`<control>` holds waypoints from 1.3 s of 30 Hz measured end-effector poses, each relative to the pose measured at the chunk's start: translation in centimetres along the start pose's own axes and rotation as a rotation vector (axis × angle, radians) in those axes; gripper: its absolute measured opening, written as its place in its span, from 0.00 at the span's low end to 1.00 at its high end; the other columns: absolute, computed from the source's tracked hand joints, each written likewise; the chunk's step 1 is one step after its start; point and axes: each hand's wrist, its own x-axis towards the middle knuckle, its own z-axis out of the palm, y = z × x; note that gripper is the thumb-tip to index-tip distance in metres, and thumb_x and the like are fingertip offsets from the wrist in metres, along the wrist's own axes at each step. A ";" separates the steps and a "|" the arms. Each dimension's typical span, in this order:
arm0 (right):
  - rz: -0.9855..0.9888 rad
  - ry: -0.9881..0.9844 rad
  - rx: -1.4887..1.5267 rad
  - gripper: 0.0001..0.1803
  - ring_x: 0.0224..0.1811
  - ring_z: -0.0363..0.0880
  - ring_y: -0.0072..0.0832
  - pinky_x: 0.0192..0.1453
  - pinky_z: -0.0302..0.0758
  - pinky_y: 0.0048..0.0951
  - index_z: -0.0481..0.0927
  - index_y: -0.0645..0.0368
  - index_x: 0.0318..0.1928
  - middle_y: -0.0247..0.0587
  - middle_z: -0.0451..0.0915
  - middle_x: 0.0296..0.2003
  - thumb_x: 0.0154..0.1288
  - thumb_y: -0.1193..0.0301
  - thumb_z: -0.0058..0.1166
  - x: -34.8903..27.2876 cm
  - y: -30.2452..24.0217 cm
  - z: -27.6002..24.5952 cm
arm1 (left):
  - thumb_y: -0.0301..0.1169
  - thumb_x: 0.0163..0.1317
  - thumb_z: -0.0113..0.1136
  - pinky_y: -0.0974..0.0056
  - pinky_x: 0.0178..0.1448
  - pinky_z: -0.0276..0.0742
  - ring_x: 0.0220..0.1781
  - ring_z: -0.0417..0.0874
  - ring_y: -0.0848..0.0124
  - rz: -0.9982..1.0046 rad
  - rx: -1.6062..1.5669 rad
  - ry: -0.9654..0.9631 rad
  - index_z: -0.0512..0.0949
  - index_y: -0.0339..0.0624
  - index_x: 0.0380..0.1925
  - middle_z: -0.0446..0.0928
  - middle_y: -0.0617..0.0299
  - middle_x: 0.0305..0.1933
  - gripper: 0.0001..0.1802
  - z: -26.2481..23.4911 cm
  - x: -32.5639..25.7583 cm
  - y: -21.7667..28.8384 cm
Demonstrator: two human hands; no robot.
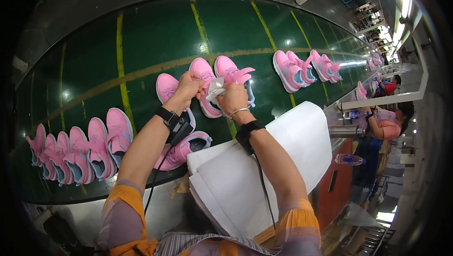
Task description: Cleaning and preparing pink sneakers on an assembly line by inserting paper/tissue and wiping them down.
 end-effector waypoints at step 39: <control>-0.486 0.028 -0.126 0.14 0.37 0.82 0.58 0.41 0.80 0.49 0.78 0.68 0.40 0.59 0.82 0.35 0.50 0.78 0.57 0.3 -5.4 1.8 | 0.37 0.62 0.51 0.42 0.43 0.78 0.34 0.83 0.40 0.644 1.009 -0.002 0.81 0.29 0.24 0.80 0.36 0.28 0.20 -3.5 0.4 -0.1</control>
